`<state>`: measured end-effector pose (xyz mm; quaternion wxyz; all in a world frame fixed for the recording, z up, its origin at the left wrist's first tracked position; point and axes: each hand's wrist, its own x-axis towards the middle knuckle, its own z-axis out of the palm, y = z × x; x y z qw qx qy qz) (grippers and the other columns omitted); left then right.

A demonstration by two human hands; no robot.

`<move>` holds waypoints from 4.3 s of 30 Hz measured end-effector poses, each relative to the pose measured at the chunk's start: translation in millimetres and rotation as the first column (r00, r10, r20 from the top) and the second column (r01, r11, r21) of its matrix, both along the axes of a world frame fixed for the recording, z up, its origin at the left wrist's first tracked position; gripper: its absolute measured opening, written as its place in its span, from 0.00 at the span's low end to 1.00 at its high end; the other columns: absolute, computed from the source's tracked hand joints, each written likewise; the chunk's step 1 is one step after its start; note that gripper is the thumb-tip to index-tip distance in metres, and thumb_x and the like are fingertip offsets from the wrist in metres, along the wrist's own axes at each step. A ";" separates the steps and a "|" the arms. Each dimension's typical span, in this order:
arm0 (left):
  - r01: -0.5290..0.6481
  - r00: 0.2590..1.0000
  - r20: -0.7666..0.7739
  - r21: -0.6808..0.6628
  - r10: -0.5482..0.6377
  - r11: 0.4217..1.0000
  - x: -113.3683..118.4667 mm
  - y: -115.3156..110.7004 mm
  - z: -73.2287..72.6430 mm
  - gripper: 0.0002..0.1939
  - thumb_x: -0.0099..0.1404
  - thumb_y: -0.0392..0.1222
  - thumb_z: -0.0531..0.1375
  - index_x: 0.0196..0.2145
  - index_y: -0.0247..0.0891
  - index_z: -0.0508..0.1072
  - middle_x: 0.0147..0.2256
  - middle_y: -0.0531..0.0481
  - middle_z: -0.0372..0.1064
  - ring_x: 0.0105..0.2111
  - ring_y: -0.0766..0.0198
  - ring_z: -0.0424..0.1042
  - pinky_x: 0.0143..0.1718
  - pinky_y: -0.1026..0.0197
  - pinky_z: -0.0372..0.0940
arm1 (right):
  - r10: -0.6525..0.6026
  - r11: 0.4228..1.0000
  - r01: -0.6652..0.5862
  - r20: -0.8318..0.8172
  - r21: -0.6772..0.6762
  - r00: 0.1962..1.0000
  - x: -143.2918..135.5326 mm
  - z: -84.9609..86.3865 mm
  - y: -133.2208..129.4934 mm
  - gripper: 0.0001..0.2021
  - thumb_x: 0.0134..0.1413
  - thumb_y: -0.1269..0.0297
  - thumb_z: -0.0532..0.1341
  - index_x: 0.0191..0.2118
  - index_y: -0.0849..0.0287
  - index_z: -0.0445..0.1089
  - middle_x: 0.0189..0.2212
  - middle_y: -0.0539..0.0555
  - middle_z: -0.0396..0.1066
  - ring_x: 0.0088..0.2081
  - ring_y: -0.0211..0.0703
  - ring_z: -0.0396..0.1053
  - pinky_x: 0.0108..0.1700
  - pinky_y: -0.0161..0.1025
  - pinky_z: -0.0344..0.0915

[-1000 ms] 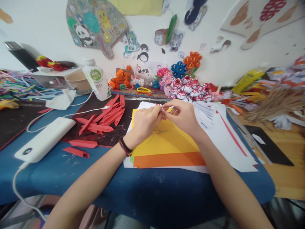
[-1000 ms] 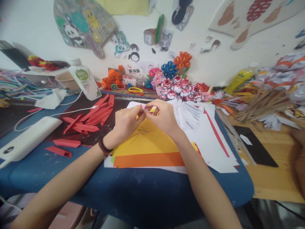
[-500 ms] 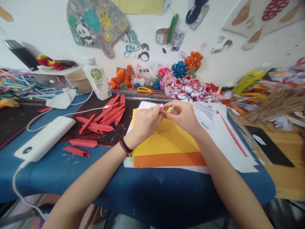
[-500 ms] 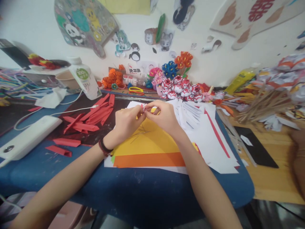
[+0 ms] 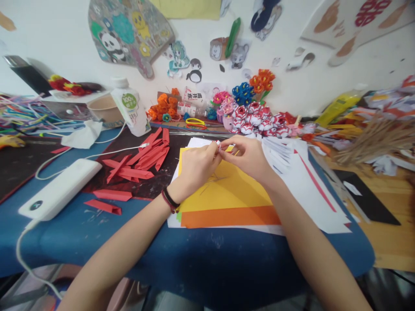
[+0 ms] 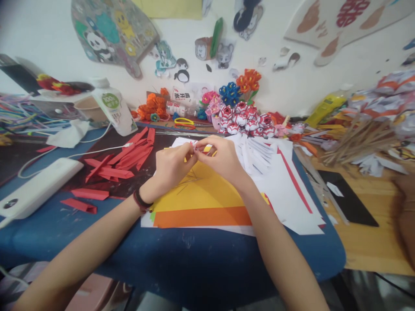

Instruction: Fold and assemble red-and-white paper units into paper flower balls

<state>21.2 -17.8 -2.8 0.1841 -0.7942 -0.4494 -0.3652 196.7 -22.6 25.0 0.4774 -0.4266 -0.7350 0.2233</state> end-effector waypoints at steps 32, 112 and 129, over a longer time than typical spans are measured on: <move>0.133 0.987 0.116 -0.175 -0.114 0.976 -0.9 -0.8 13.0 0.10 0.76 0.45 0.58 0.41 0.41 0.78 0.33 0.53 0.81 0.27 0.67 0.75 0.29 0.64 0.55 | -0.124 0.990 0.125 0.007 -0.068 0.992 4.0 4.7 1.6 0.10 0.49 0.66 0.66 0.37 0.63 0.82 0.31 0.54 0.80 0.24 0.37 0.72 0.29 0.36 0.66; 0.191 0.942 -0.214 -0.288 -0.258 0.938 -10.9 6.8 12.7 0.09 0.73 0.37 0.56 0.43 0.39 0.78 0.35 0.48 0.81 0.32 0.61 0.79 0.29 0.61 0.57 | -0.159 0.969 0.030 0.530 0.244 0.833 12.8 -13.4 7.0 0.10 0.52 0.77 0.59 0.30 0.58 0.75 0.30 0.52 0.76 0.33 0.43 0.71 0.33 0.39 0.52; 0.109 0.962 -0.235 -0.139 -0.140 0.984 -4.7 -0.4 13.2 0.14 0.77 0.41 0.53 0.37 0.38 0.76 0.34 0.49 0.72 0.27 0.64 0.68 0.25 0.58 0.49 | -0.232 0.960 0.134 0.432 0.246 0.871 8.8 -11.2 4.8 0.08 0.52 0.77 0.59 0.30 0.56 0.73 0.31 0.52 0.75 0.34 0.44 0.71 0.34 0.39 0.54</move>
